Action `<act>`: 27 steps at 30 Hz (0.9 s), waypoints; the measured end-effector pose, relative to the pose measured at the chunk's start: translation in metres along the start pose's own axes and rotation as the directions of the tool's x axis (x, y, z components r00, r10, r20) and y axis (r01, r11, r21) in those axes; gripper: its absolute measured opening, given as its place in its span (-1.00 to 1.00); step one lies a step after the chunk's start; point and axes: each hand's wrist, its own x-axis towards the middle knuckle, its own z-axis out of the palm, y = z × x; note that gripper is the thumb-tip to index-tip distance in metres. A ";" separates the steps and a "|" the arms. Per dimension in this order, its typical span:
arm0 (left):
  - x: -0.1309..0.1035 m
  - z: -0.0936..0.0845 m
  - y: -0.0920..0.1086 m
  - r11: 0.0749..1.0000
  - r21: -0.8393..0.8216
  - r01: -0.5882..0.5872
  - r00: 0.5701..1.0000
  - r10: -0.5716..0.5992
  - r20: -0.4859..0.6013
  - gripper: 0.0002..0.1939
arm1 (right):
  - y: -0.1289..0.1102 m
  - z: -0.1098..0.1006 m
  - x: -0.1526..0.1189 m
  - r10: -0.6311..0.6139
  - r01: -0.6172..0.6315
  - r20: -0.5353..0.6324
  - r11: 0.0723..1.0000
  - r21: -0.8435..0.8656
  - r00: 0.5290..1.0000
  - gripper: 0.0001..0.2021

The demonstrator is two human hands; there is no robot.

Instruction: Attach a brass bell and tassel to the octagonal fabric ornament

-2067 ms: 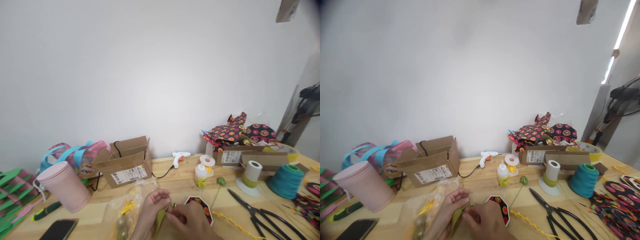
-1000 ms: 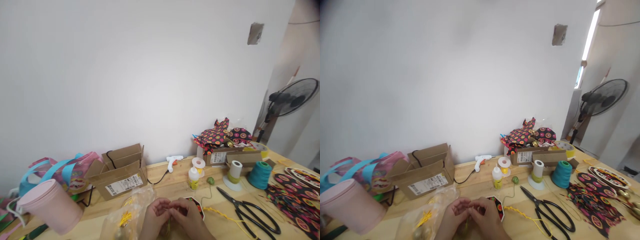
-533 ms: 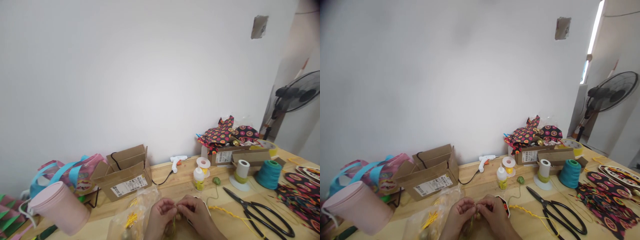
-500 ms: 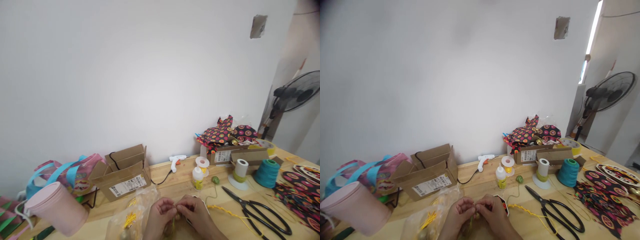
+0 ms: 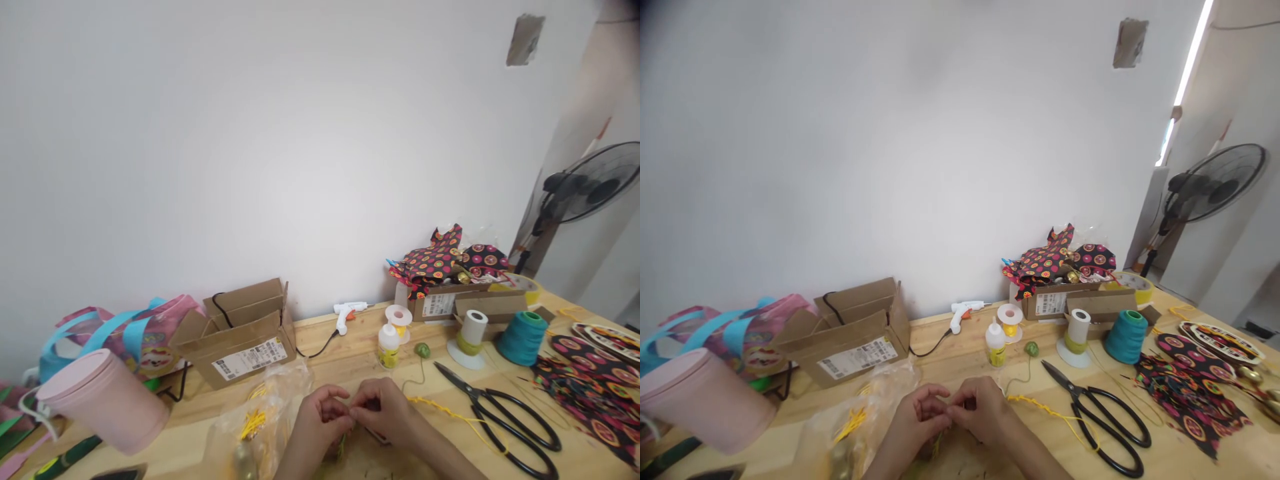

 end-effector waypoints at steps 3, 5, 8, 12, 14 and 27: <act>0.000 0.004 0.002 0.999 0.029 -0.037 0.999 0.037 -0.019 -0.70 | 0.000 -0.001 0.002 -0.018 0.018 -0.030 1.000 -0.003 0.999 -0.89; 0.000 0.004 0.003 0.998 0.042 -0.036 0.999 0.038 -0.039 -0.71 | 0.000 0.000 0.003 0.020 -0.018 -0.023 0.996 0.086 1.000 -0.87; 0.000 0.003 0.001 0.999 0.048 0.002 0.999 0.000 -0.035 -0.68 | 0.003 0.003 0.003 0.074 -0.070 -0.009 0.969 0.236 0.997 -0.83; 0.002 -0.002 -0.006 0.997 0.071 0.024 0.999 -0.021 -0.046 -0.67 | 0.004 0.006 0.003 0.105 -0.094 -0.024 0.953 0.287 0.994 -0.81; 0.002 -0.002 -0.006 0.995 0.092 0.030 0.998 -0.025 -0.050 -0.68 | 0.003 0.006 0.003 0.103 -0.088 -0.039 0.957 0.278 0.994 -0.82; 0.003 -0.001 -0.004 0.995 0.098 0.016 0.997 -0.009 -0.071 -0.63 | 0.002 0.009 0.000 0.041 -0.014 -0.130 0.980 0.199 0.991 -0.83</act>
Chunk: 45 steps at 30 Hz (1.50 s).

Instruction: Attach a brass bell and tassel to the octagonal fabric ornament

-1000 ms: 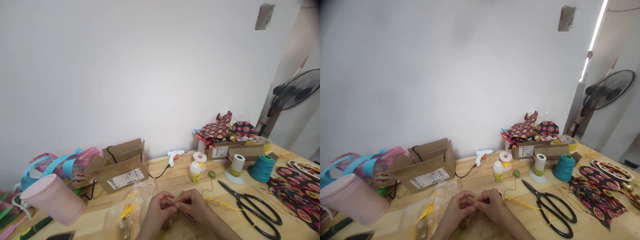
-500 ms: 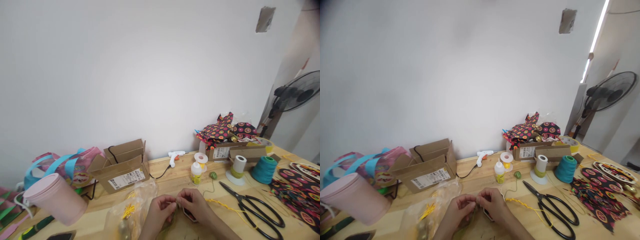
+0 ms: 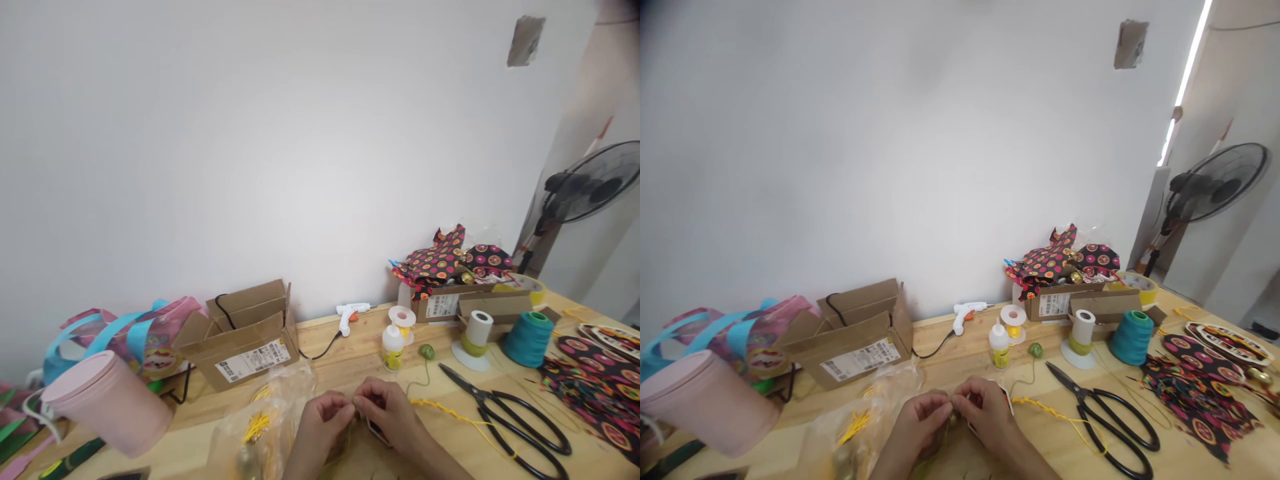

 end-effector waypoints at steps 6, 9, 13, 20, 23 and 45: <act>-0.004 -0.001 0.001 0.990 -0.011 0.138 0.989 -0.137 0.060 -0.56 | -0.002 -0.006 -0.003 -0.137 0.136 0.039 0.990 0.036 0.990 -0.85; -0.006 0.000 0.005 0.986 -0.018 0.164 0.981 -0.161 0.107 -0.56 | -0.005 -0.007 -0.003 -0.186 0.184 0.079 0.983 0.025 0.979 -0.85; -0.006 0.000 0.007 0.983 -0.036 0.180 0.970 -0.171 0.175 -0.56 | -0.005 -0.007 -0.002 -0.188 0.185 0.100 0.982 0.040 0.977 -0.85; -0.011 0.001 0.009 0.978 -0.085 0.190 0.960 -0.167 0.226 -0.65 | -0.003 -0.007 0.000 -0.218 0.215 0.084 0.976 0.038 0.972 -0.86; -0.010 0.001 0.006 0.982 -0.077 0.173 0.962 -0.151 0.226 -0.64 | -0.002 -0.007 0.000 -0.223 0.220 0.098 0.975 0.039 0.970 -0.86; -0.008 -0.006 0.008 0.998 -0.026 0.064 0.959 -0.054 0.278 -0.59 | 0.007 -0.012 0.004 -0.119 0.091 0.176 0.982 0.163 0.977 -0.85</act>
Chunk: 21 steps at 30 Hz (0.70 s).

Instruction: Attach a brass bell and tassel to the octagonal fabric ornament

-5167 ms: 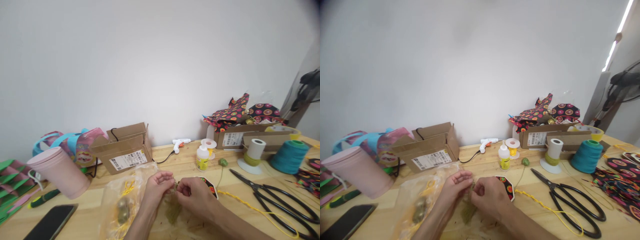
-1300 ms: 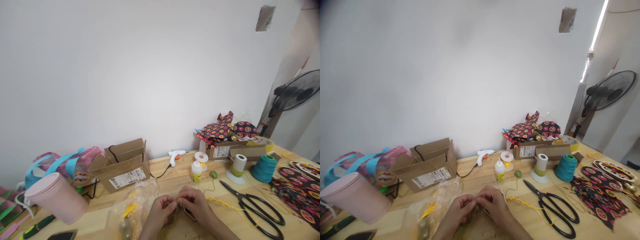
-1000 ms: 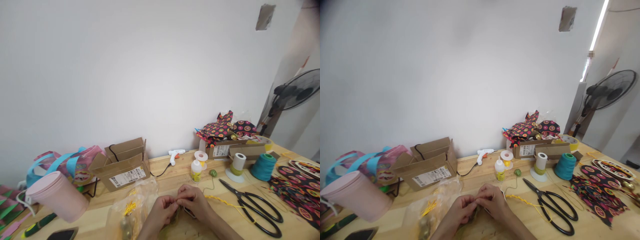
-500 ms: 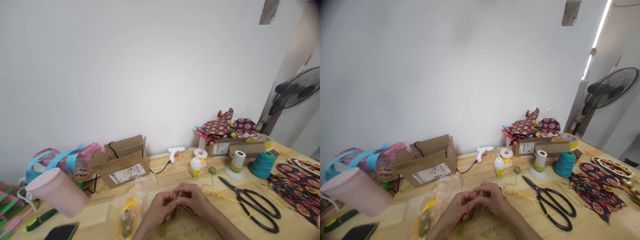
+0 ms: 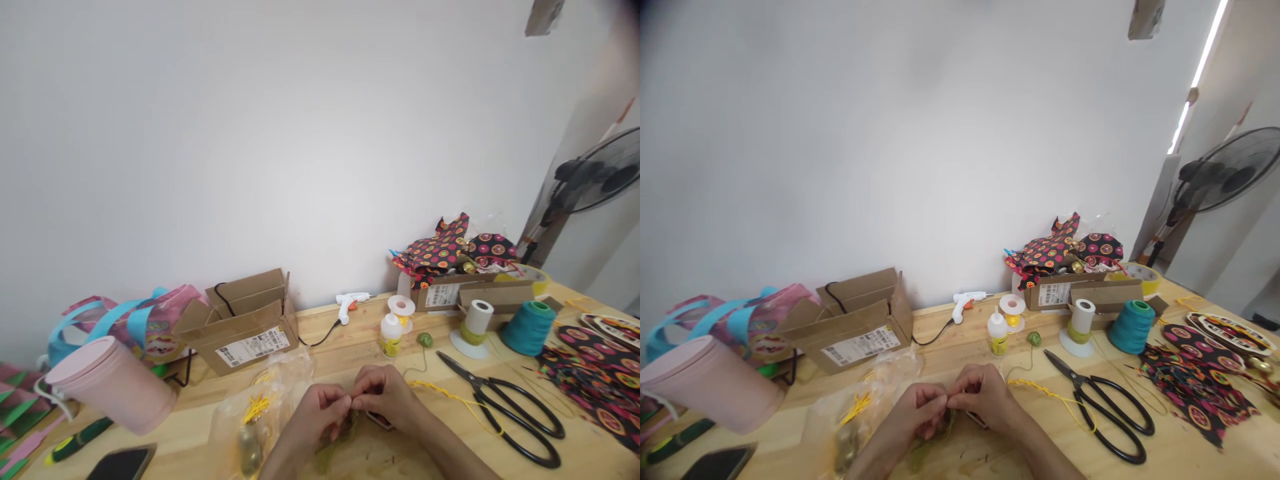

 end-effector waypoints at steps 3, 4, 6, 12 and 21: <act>0.002 0.001 -0.003 1.000 -0.017 0.014 1.000 -0.014 -0.016 -0.55 | -0.002 0.000 0.000 -0.007 0.007 0.012 1.000 0.002 1.000 -0.85; 0.003 0.001 -0.004 1.000 -0.014 0.017 1.000 -0.017 -0.024 -0.55 | -0.002 0.000 0.000 -0.009 0.009 0.014 1.000 -0.012 1.000 -0.85; 0.004 0.000 -0.007 1.000 0.000 0.023 0.999 -0.023 -0.038 -0.57 | -0.003 0.001 0.000 -0.018 0.019 0.021 0.998 -0.056 1.000 -0.84; 0.004 -0.002 -0.006 1.000 0.011 0.026 0.998 -0.026 -0.053 -0.62 | -0.004 0.001 0.002 -0.083 0.082 -0.002 0.986 -0.145 0.997 -0.82; 0.004 0.005 0.002 0.998 -0.060 0.004 0.994 -0.011 -0.112 -0.60 | -0.012 -0.002 -0.002 -0.100 0.097 -0.006 0.977 -0.192 0.995 -0.84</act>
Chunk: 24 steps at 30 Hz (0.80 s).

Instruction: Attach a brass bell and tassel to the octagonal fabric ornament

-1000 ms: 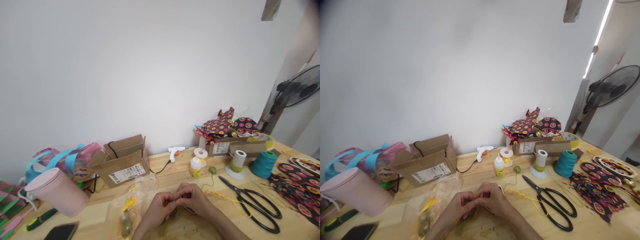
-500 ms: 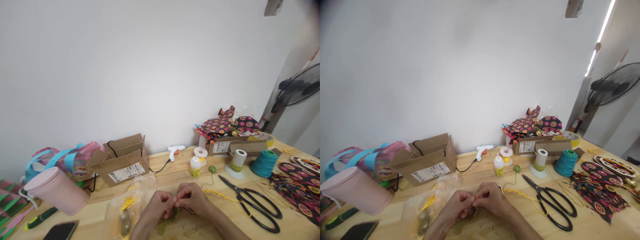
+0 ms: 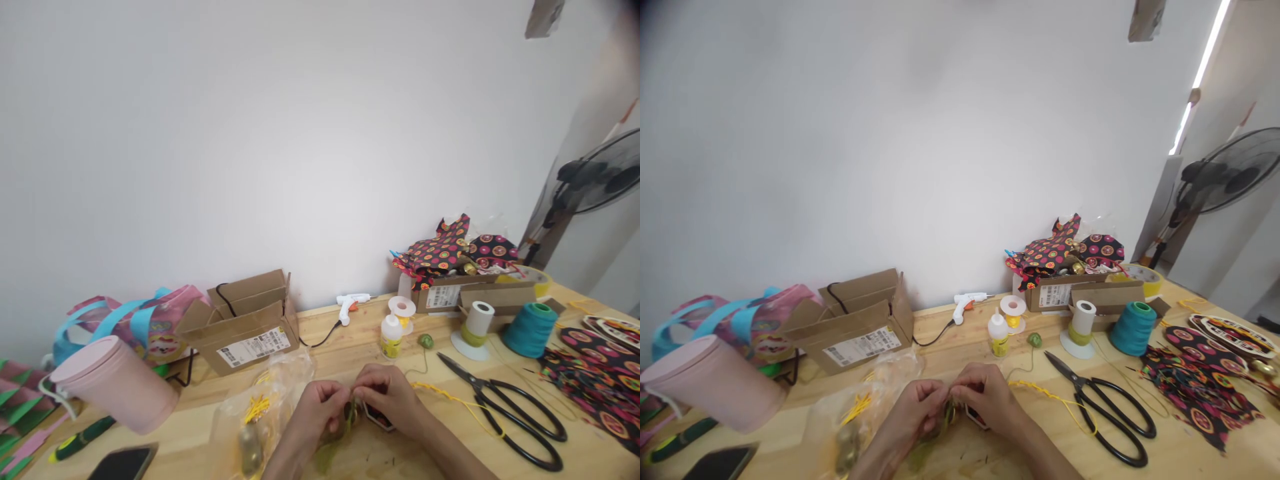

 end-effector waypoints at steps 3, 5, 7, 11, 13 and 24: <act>-0.002 0.001 0.003 1.000 -0.020 -0.012 1.000 0.012 -0.007 -0.58 | -0.003 -0.001 -0.001 0.013 -0.012 0.013 1.000 -0.020 1.000 -0.84; -0.002 0.002 0.004 0.999 -0.027 -0.018 1.000 0.018 -0.011 -0.58 | -0.004 0.000 -0.001 0.026 -0.025 0.010 0.999 -0.041 1.000 -0.87; -0.002 0.002 0.004 0.999 -0.026 -0.019 1.000 0.019 -0.013 -0.59 | -0.004 0.002 -0.001 0.036 -0.037 -0.006 0.997 -0.064 0.999 -0.90; 0.000 0.001 0.001 1.000 -0.021 -0.009 1.000 0.009 -0.025 -0.61 | -0.001 0.006 -0.001 -0.006 -0.001 -0.045 0.989 -0.151 0.999 -0.92; 0.001 0.000 0.000 1.000 -0.029 0.001 1.000 -0.002 -0.017 -0.61 | 0.001 0.007 -0.002 -0.069 0.057 -0.051 0.977 -0.204 0.996 -0.90; -0.005 0.001 0.004 0.996 -0.093 0.012 1.000 -0.012 0.002 -0.65 | 0.008 0.007 -0.003 -0.250 0.226 -0.039 0.924 -0.309 0.967 -0.89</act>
